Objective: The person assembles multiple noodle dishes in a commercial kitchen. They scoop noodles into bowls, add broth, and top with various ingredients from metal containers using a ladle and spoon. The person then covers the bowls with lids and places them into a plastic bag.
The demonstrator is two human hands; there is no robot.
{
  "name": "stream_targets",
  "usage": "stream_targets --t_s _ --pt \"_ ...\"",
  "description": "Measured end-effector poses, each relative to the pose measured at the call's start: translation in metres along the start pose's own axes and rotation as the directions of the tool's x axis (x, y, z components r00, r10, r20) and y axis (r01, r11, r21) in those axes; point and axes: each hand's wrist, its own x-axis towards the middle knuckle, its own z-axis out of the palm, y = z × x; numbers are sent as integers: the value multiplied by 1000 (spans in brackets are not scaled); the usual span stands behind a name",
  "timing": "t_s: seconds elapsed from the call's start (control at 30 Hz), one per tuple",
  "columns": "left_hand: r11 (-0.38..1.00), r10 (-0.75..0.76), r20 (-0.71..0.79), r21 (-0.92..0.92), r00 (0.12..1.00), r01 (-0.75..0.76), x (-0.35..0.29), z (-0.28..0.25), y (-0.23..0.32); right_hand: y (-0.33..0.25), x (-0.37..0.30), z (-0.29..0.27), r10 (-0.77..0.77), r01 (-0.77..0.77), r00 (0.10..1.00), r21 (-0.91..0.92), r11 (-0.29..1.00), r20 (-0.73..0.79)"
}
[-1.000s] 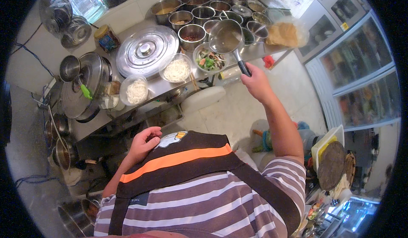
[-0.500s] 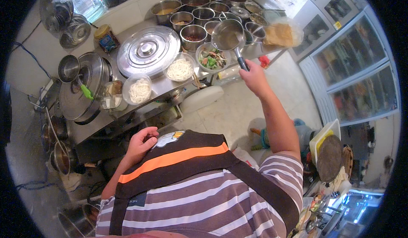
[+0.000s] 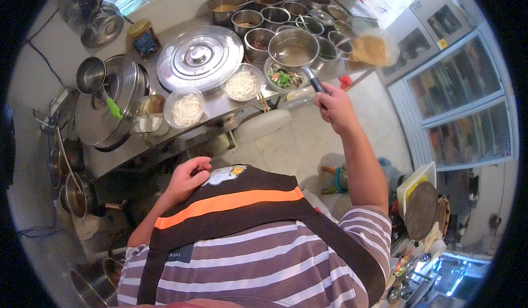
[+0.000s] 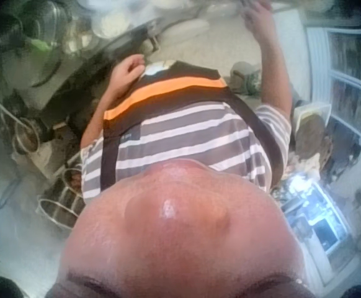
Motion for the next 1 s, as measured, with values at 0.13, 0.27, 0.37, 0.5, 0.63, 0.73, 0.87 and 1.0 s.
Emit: stream_targets --t_s 0.13,0.27,0.37,0.5,0.63,0.73,0.87,1.0 --pt "999 8 -11 45 1000 -7 2 -2 -3 2 -7 17 32 -32 999 -80 996 8" --pt "997 -52 54 56 997 49 2 -8 -1 13 -7 28 12 2 999 -295 955 45" --pt "997 -60 48 51 997 57 1 -9 -1 21 -7 34 -102 125 992 -485 865 74" --pt "998 -59 47 34 997 57 0 -12 -2 29 -8 36 -200 205 976 -640 740 82" --pt "998 -54 47 28 997 53 -1 -13 -2 34 -7 37 -237 218 969 -675 705 64" --pt "998 -57 45 25 997 56 -2 -14 -3 31 -8 39 -245 222 967 -691 688 66" --pt "998 -46 46 35 998 44 -4 -15 -2 33 -7 37 -235 218 970 -665 714 66" --pt "998 -54 43 33 998 52 -5 -15 -2 30 -10 42 -233 216 970 -683 698 68"
